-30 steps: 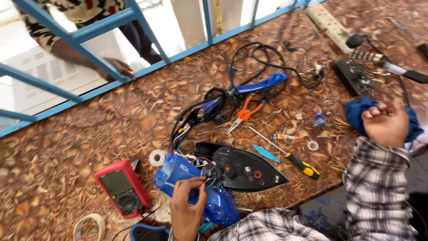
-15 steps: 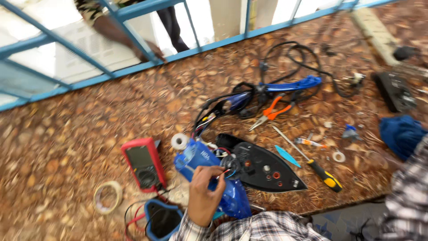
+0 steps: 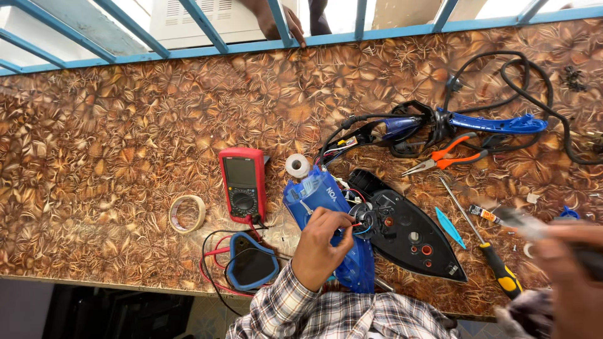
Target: The person repairs an electric iron by dismantling the blue plastic housing and using a soldering iron and wire to work on the internal electrical components.
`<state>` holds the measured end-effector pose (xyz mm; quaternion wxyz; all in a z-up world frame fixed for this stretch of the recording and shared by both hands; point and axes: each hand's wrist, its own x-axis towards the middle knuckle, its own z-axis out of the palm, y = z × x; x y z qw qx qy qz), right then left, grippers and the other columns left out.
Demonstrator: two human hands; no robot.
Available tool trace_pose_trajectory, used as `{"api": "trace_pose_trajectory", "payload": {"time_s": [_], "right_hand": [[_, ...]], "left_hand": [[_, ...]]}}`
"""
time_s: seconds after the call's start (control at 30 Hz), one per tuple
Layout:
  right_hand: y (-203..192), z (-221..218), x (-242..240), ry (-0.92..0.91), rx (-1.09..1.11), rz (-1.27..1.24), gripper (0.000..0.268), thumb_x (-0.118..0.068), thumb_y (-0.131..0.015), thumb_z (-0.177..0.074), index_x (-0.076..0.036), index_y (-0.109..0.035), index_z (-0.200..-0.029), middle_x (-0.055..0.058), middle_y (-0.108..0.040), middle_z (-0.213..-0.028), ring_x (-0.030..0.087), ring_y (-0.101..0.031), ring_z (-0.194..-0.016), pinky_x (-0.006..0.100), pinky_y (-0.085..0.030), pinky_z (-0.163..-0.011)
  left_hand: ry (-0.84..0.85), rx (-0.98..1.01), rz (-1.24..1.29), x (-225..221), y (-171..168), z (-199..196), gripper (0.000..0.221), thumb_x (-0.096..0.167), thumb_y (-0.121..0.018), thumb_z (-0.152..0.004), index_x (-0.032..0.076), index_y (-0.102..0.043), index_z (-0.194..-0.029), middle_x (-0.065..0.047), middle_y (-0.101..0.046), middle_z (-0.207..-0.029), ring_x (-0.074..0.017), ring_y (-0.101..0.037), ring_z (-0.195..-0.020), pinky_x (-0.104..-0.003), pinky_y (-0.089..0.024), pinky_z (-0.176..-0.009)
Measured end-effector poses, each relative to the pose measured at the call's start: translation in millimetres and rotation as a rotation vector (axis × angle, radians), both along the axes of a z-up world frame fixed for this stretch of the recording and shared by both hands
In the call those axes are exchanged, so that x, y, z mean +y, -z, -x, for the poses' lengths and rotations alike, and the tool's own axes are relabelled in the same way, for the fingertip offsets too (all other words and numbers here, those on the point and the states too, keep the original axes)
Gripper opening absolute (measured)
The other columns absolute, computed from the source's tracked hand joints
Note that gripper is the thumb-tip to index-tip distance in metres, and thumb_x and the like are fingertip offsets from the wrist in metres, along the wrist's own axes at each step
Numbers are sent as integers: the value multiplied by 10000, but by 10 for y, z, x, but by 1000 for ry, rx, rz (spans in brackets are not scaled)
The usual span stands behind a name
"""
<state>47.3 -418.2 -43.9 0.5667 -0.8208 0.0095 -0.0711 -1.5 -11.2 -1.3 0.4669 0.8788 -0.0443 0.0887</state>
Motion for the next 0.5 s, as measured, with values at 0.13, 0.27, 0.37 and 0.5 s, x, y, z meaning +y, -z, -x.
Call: {"api": "trace_pose_trajectory", "payload": {"time_s": [0.13,0.27,0.37,0.5], "right_hand": [[-1006,140,1139,-259,-87,99,119,-99,-699,-897,-42,-678,-999,116,-648,-886,190,-565,-786,297,-417,-764],[-850,171,1308,-454,-11,125,106,-247,-724,-836,-142,-729,-847,2,-778,-686,66,-654,-455,229,-533,-509],[-799,193,1337,-403,3,98,124,-229,-739,-834,-114,-764,-874,28,-805,-759,142,-783,-740,334,-591,-885],[-834,212,1361,-389,47,92,132,-243,-733,-845,-123,-766,-890,23,-780,-771,153,-746,-711,344,-574,-798]], "left_hand": [[-1,0,6,0,-7,0,60,17,-668,-912,56,-628,-889,-72,-732,-980,-232,-591,-929,-365,-517,-777],[-4,8,7,-4,-6,8,56,24,-673,-919,55,-632,-896,-71,-730,-980,-228,-585,-926,-361,-511,-773],[-9,2,12,-8,-21,3,68,20,-671,-918,56,-622,-889,-72,-731,-983,-230,-582,-920,-363,-501,-776],[-14,10,18,-13,-39,1,76,22,-660,-924,60,-613,-878,-71,-727,-977,-226,-576,-912,-364,-504,-776]]}}
